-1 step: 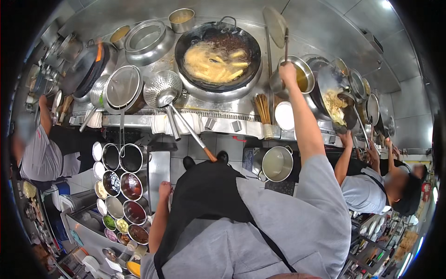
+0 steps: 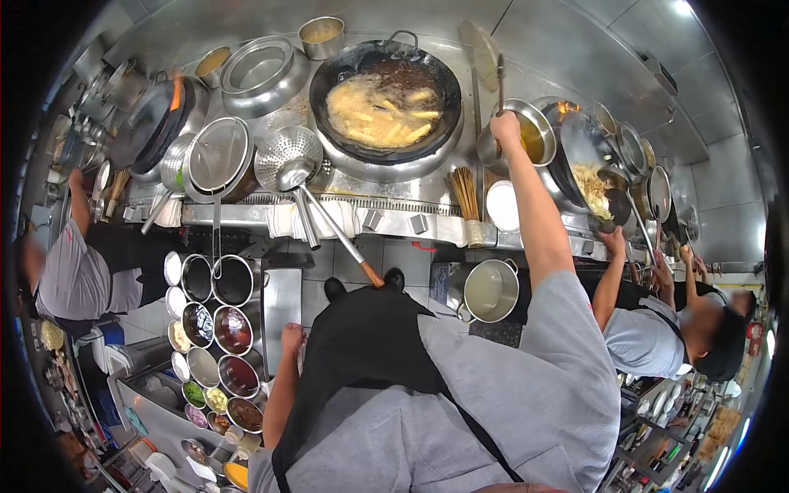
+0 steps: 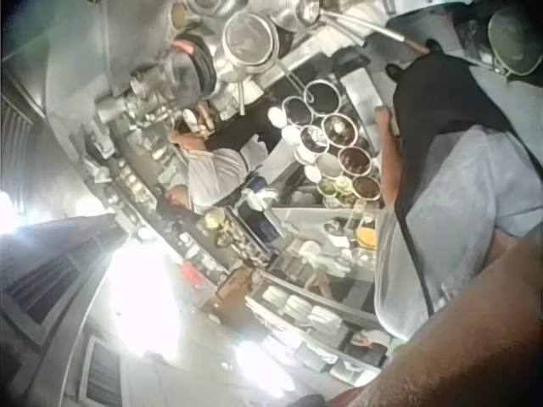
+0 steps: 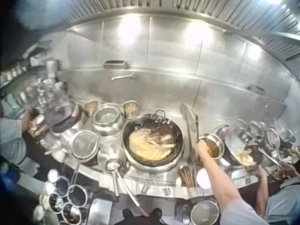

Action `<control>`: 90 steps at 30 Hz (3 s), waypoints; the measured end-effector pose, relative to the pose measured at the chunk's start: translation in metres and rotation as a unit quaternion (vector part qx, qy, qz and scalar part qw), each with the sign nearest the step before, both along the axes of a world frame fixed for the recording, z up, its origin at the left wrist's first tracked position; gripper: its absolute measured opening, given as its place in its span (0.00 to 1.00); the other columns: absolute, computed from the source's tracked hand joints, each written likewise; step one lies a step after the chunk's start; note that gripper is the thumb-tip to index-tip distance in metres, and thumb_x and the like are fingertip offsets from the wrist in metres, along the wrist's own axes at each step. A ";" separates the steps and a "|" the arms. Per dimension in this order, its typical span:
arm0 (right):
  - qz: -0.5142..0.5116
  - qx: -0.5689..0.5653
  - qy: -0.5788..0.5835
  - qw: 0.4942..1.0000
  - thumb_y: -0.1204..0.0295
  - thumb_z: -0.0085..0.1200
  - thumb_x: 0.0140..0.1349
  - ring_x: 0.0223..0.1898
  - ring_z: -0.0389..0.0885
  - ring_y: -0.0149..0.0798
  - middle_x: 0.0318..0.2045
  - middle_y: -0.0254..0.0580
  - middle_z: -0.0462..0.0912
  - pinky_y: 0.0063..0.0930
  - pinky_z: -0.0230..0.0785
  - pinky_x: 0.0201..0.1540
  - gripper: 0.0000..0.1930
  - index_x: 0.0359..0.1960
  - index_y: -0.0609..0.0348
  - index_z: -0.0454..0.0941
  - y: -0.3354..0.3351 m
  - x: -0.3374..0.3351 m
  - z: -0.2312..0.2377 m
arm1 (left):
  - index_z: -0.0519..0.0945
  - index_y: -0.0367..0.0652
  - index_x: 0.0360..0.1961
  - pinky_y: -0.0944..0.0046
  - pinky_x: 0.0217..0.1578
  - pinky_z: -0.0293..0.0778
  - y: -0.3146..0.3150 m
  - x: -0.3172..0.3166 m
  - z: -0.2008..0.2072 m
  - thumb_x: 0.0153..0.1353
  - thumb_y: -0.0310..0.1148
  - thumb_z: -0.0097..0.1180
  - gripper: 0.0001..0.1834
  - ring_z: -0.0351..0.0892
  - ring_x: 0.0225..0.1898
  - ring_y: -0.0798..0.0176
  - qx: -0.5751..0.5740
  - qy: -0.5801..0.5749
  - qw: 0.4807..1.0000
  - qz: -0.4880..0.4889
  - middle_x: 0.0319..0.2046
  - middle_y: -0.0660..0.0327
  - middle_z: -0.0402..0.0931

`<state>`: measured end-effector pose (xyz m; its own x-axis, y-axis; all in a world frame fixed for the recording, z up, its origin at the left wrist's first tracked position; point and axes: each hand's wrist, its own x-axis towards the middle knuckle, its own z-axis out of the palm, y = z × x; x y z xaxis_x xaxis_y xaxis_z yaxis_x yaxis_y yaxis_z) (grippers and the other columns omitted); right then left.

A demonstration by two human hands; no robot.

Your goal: Cook and prepare food in a commercial kitchen wok station.

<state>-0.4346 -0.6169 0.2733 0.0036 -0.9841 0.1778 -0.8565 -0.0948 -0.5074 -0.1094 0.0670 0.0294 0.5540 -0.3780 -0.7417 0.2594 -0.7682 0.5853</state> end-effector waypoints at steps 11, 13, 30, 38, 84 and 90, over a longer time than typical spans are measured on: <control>0.098 -0.012 -0.205 0.974 0.70 0.53 0.59 0.11 0.70 0.32 0.19 0.39 0.74 0.29 0.63 0.14 0.08 0.35 0.60 0.71 0.098 -0.004 -0.001 | 0.76 0.39 0.29 0.60 0.22 0.71 -0.006 0.015 -0.017 0.51 0.34 0.54 0.09 0.75 0.19 0.61 0.041 -0.093 0.989 -0.110 0.18 0.58 0.75; 0.108 0.051 -0.271 0.955 0.72 0.52 0.60 0.10 0.66 0.25 0.17 0.31 0.70 0.23 0.59 0.12 0.05 0.34 0.58 0.70 0.135 0.006 0.016 | 0.76 0.39 0.29 0.58 0.27 0.72 -0.009 0.020 -0.031 0.49 0.36 0.54 0.11 0.77 0.23 0.58 0.040 -0.138 0.977 -0.155 0.20 0.56 0.77; 0.083 0.357 -0.499 0.785 0.75 0.48 0.63 0.14 0.69 0.31 0.21 0.37 0.71 0.26 0.63 0.14 0.02 0.34 0.60 0.69 0.252 0.095 0.000 | 0.76 0.39 0.26 0.60 0.27 0.71 -0.045 0.047 -0.043 0.48 0.34 0.56 0.09 0.77 0.23 0.60 -0.021 -0.053 0.988 -0.145 0.20 0.58 0.76; 0.117 0.254 -0.403 0.871 0.75 0.48 0.63 0.11 0.67 0.27 0.19 0.34 0.70 0.24 0.60 0.11 0.03 0.32 0.60 0.69 0.271 0.107 0.015 | 0.75 0.41 0.25 0.61 0.26 0.71 -0.048 0.055 -0.040 0.48 0.34 0.57 0.08 0.75 0.22 0.62 -0.040 -0.023 0.990 -0.134 0.18 0.60 0.75; 0.133 0.255 -0.462 0.839 0.76 0.50 0.60 0.10 0.66 0.27 0.16 0.35 0.69 0.24 0.58 0.09 0.04 0.29 0.60 0.68 0.241 0.053 0.039 | 0.71 0.41 0.28 0.59 0.15 0.66 -0.096 0.070 -0.034 0.53 0.31 0.53 0.06 0.72 0.16 0.62 -0.041 0.015 0.991 -0.126 0.16 0.59 0.73; 0.095 0.120 -0.367 0.918 0.75 0.50 0.60 0.10 0.67 0.30 0.15 0.34 0.71 0.26 0.60 0.11 0.04 0.30 0.62 0.70 0.189 0.044 0.014 | 0.73 0.41 0.28 0.61 0.16 0.67 -0.085 0.076 -0.035 0.52 0.31 0.52 0.06 0.72 0.16 0.62 -0.057 0.007 0.991 -0.121 0.17 0.59 0.73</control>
<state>-0.3903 -0.4276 0.2873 0.1457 -0.9891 -0.0211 -0.2559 -0.0171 -0.9665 -0.0333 -0.0177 -0.0060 0.4271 -0.5804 -0.6934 0.0841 -0.7380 0.6696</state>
